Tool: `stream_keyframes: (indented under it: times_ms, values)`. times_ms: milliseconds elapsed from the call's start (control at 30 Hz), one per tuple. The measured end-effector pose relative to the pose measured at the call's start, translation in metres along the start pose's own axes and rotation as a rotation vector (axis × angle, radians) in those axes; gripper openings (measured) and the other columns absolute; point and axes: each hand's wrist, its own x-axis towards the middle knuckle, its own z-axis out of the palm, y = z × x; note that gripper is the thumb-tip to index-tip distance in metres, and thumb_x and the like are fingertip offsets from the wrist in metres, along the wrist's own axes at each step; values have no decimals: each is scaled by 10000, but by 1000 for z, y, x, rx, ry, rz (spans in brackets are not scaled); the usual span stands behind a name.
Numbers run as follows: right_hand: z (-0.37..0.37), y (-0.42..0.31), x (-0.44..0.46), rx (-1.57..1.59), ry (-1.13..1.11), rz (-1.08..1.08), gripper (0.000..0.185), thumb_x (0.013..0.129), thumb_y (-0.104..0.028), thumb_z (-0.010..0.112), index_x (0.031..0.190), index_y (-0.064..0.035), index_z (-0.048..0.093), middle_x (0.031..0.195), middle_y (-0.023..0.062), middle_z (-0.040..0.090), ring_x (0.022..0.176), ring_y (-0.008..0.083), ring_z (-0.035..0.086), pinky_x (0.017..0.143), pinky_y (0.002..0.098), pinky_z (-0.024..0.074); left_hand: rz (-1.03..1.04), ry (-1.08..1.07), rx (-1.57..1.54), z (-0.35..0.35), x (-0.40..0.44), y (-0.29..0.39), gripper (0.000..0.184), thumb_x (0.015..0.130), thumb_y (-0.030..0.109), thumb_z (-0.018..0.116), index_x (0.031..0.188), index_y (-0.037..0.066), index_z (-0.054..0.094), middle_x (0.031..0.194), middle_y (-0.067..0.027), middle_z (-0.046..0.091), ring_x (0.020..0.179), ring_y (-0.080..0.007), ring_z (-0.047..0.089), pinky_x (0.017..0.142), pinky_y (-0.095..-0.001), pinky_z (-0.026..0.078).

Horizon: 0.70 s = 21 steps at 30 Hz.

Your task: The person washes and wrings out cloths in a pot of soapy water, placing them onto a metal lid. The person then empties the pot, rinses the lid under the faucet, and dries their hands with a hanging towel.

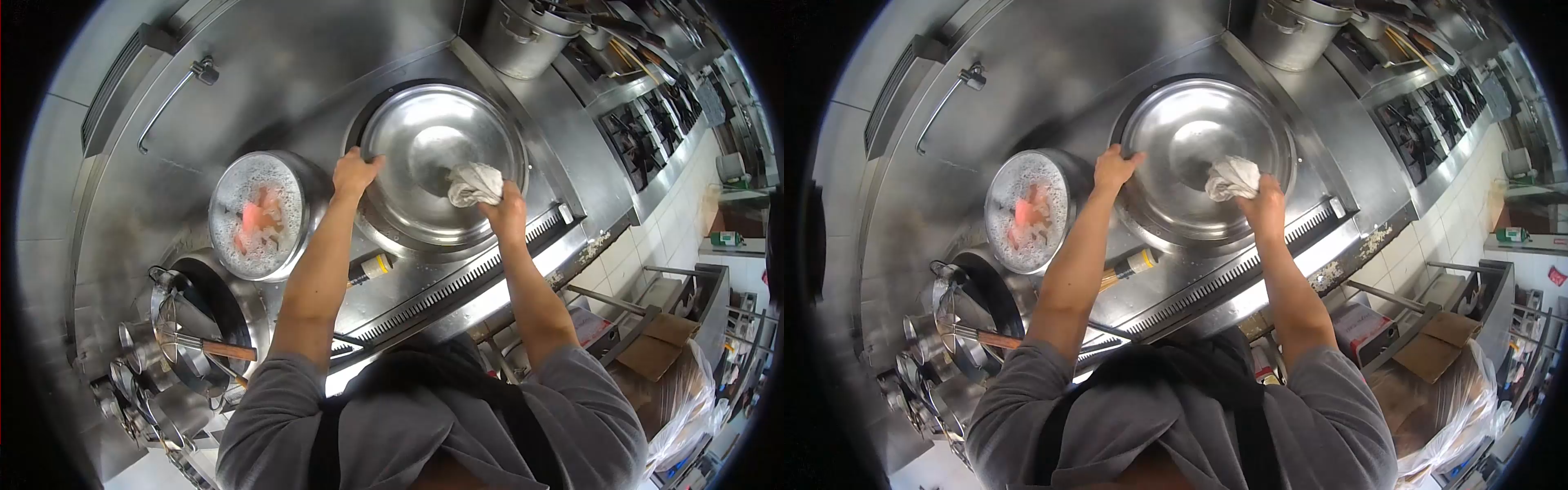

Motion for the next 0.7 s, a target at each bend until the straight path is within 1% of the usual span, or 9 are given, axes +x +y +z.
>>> stream_keyframes:
  times_ms: [100, 167, 233, 300, 400, 467, 500, 567, 700]
  values:
    - [23, -3, 14, -98, -29, -27, 415, 584, -96, 800, 906, 12, 560, 901, 189, 593, 839, 407, 576, 727, 449, 479, 46, -55, 204, -8, 7, 10, 539, 801, 394, 670, 1138, -17, 578, 1088, -261, 630, 1033, -426, 603, 895, -461, 497]
    - [26, -7, 16, -119, -109, 39, 487, 599, -122, 812, 1014, -9, 582, 1053, 185, 593, 922, 391, 584, 775, 441, 492, 1, -42, 186, 3, 29, -8, 467, 812, 342, 660, 1127, 5, 587, 1048, -256, 643, 994, -417, 625, 879, -459, 506]
    - [30, -10, 14, -131, -21, -115, 576, 641, -128, 805, 1160, -42, 570, 1205, 194, 554, 1068, 380, 558, 874, 443, 476, -20, -18, 140, -9, 22, -19, 435, 825, 295, 650, 1147, 11, 583, 1047, -237, 650, 980, -412, 629, 881, -449, 507]
    - [24, -12, 0, -67, -96, -126, 599, 669, -125, 796, 1212, -61, 552, 1261, 189, 528, 1127, 372, 532, 920, 442, 457, 127, 187, -27, -18, 7, -38, 473, 814, 289, 686, 1181, 11, 575, 1004, -174, 675, 941, -318, 664, 850, -410, 515]
    - [15, -12, -33, 17, -20, -231, 563, 734, -99, 770, 1250, -87, 545, 1320, 175, 504, 1187, 360, 511, 984, 423, 426, 170, 95, -251, -33, -47, -84, 350, 823, 202, 687, 1134, 63, 609, 934, -101, 695, 842, -205, 684, 760, -333, 537]
    - [-3, -28, -60, 2, -66, -125, 417, 783, -63, 726, 1179, -50, 594, 1230, 169, 585, 1096, 305, 586, 909, 373, 472, 323, 118, -279, -44, -110, -106, 201, 809, 108, 658, 1005, 71, 634, 899, -120, 685, 776, -253, 677, 720, -343, 536]
    - [-8, -26, -73, 9, -195, -28, 335, 794, -59, 716, 1115, -22, 627, 1036, 153, 673, 944, 259, 654, 826, 348, 499, 428, 120, -275, -49, -134, -117, 168, 763, 66, 640, 930, 81, 632, 819, -129, 662, 727, -288, 660, 684, -385, 536]
    - [-7, -37, -103, 96, -339, 186, 252, 824, -55, 675, 1068, 2, 651, 730, 130, 678, 608, 159, 640, 613, 275, 501, 605, 180, -209, -68, -155, -146, 173, 756, 25, 619, 918, 82, 636, 884, -147, 653, 806, -286, 657, 722, -386, 529]
    - [17, -61, -138, 192, -585, 112, 213, 833, -79, 674, 1030, 0, 662, 777, 95, 690, 637, 169, 675, 583, 281, 514, 233, 363, -117, -103, -116, -227, 163, 775, 61, 599, 933, 81, 636, 946, -156, 650, 906, -284, 645, 792, -397, 522]
